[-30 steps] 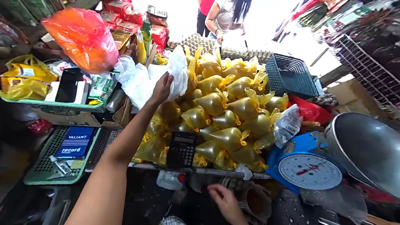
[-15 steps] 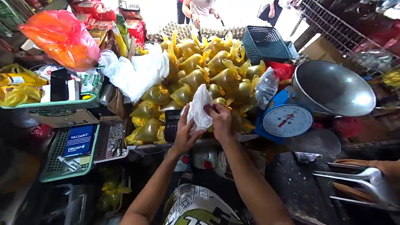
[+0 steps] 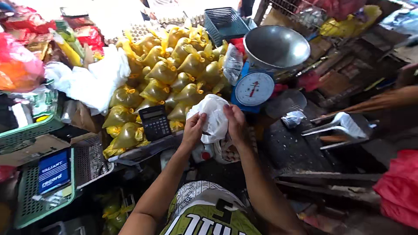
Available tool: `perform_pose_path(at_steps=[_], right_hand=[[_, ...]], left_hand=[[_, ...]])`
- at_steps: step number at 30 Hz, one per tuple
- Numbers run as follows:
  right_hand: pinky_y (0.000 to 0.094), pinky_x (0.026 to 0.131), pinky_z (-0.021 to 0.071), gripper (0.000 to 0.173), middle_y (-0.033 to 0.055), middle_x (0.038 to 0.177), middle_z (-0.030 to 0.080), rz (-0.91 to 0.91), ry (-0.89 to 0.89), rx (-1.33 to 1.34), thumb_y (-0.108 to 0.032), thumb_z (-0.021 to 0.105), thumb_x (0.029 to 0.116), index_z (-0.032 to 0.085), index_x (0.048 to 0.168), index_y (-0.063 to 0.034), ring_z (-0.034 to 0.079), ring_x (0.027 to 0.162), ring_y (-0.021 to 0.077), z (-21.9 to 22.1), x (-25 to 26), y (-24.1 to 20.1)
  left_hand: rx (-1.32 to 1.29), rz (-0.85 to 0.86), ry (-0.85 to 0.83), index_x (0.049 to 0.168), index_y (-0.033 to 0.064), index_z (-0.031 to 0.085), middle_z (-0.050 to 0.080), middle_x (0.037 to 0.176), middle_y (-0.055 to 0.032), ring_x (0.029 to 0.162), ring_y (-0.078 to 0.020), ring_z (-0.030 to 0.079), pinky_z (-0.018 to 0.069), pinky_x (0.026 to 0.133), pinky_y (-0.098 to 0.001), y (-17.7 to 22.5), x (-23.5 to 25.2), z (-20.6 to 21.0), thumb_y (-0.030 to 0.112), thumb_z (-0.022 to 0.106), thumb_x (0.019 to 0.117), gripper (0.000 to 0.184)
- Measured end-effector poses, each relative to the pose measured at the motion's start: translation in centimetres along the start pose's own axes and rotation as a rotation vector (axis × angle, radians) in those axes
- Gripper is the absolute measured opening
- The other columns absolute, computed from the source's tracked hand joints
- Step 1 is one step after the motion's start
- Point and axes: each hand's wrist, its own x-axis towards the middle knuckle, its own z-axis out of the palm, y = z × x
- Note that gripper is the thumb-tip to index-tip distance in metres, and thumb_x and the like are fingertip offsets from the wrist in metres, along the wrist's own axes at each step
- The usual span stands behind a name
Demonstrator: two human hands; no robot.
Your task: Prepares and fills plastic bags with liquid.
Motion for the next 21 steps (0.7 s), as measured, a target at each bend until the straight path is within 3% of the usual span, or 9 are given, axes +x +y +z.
perform_pose_path(at_steps=[2,5,8,10,13,15,16,19,21], right_hand=[[0.0562,0.087,0.0579,0.072,0.0173,0.116,0.069,0.025,0.029,-0.242,-0.060,0.064,0.0947,0.050,0.144,-0.0088,0.070,0.104,0.0302,-1.4,-1.2,-0.4],[0.0568,0.071,0.0584,0.036,0.0172,0.104,0.071,-0.031,0.272,-0.326,-0.025,0.069,0.0982,0.060,0.129,-0.0096,0.071,0.088,0.0339,-2.9,-2.7,1.7],[0.0434,0.075,0.0590,0.028,0.0089,0.112,0.069,0.163,0.386,0.242,-0.011,0.054,0.1023,0.061,0.129,-0.0131,0.068,0.094,0.0209,-5.8,-3.9,4.9],[0.0410,0.083,0.0593,0.030,0.0042,0.114,0.069,0.313,0.307,0.841,-0.017,0.045,0.1048,0.062,0.130,-0.0149,0.068,0.100,0.0163,-7.8,-5.0,5.0],[0.0371,0.084,0.0590,0.039,0.0023,0.116,0.069,0.268,0.078,0.930,-0.037,0.038,0.1087,0.061,0.136,-0.0213,0.068,0.099,0.0129,-10.7,-7.1,5.4],[0.0397,0.082,0.0596,0.043,0.0041,0.120,0.068,0.198,0.068,0.530,-0.034,0.053,0.1051,0.050,0.147,-0.0275,0.068,0.098,0.0158,-11.9,-8.4,6.7],[0.0427,0.079,0.0600,0.063,0.0067,0.119,0.066,0.162,0.096,0.271,-0.032,0.068,0.0971,0.040,0.153,-0.0266,0.067,0.096,0.0193,-12.2,-8.9,7.6],[0.0576,0.076,0.0594,0.090,0.0180,0.118,0.066,0.174,0.305,-0.450,-0.015,0.086,0.0753,0.041,0.153,-0.0121,0.068,0.095,0.0348,-12.7,-9.6,10.1],[0.0592,0.070,0.0582,0.087,0.0186,0.116,0.066,0.241,0.405,-0.648,-0.004,0.082,0.0685,0.046,0.148,-0.0110,0.069,0.091,0.0375,-13.0,-11.2,11.6]], left_hand=[[-0.264,-0.172,-0.037,0.123,0.0076,0.063,0.072,0.102,-0.0097,0.088,-0.0195,0.071,0.0619,0.078,-0.0404,-0.6,-0.9,3.4,0.033,0.045,0.1106,0.033],[-0.788,-0.548,0.079,0.129,0.0087,0.056,0.069,0.112,-0.0131,0.099,-0.0238,0.070,0.0598,0.086,-0.0432,0.0,-1.6,7.2,0.033,0.038,0.1108,0.035],[-0.939,-0.563,-0.091,0.111,0.0098,0.066,0.072,0.103,-0.0102,0.092,-0.0210,0.071,0.0610,0.079,-0.0403,0.3,-1.2,8.1,0.034,0.042,0.1048,0.035],[-0.909,-0.522,-0.254,0.098,0.0133,0.071,0.073,0.095,-0.0064,0.087,-0.0179,0.071,0.0612,0.076,-0.0393,0.0,-0.6,8.2,0.033,0.053,0.0950,0.027],[-0.902,-0.350,-0.371,0.114,0.0185,0.069,0.072,0.110,-0.0025,0.104,-0.0152,0.069,0.0581,0.091,-0.0404,-1.6,0.1,8.7,0.054,0.041,0.1051,0.046],[-0.690,-0.327,-0.440,0.123,0.0208,0.065,0.071,0.115,-0.0022,0.107,-0.0152,0.068,0.0582,0.092,-0.0410,-2.2,-0.2,9.8,0.067,0.035,0.1030,0.059],[-0.488,-0.325,-0.480,0.126,0.0210,0.064,0.072,0.113,-0.0030,0.102,-0.0159,0.069,0.0596,0.086,-0.0412,-2.8,-0.8,10.4,0.065,0.041,0.1025,0.055],[0.269,-0.234,-0.607,0.141,0.0094,0.051,0.070,0.119,-0.0125,0.101,-0.0224,0.071,0.0621,0.088,-0.0427,-5.9,-1.6,11.8,0.018,0.076,0.0925,0.056],[0.826,-0.041,-0.487,0.149,0.0092,0.044,0.061,0.132,-0.0172,0.112,-0.0303,0.066,0.0577,0.094,-0.0514,-9.0,-1.7,11.6,0.016,0.083,0.0809,0.079]])
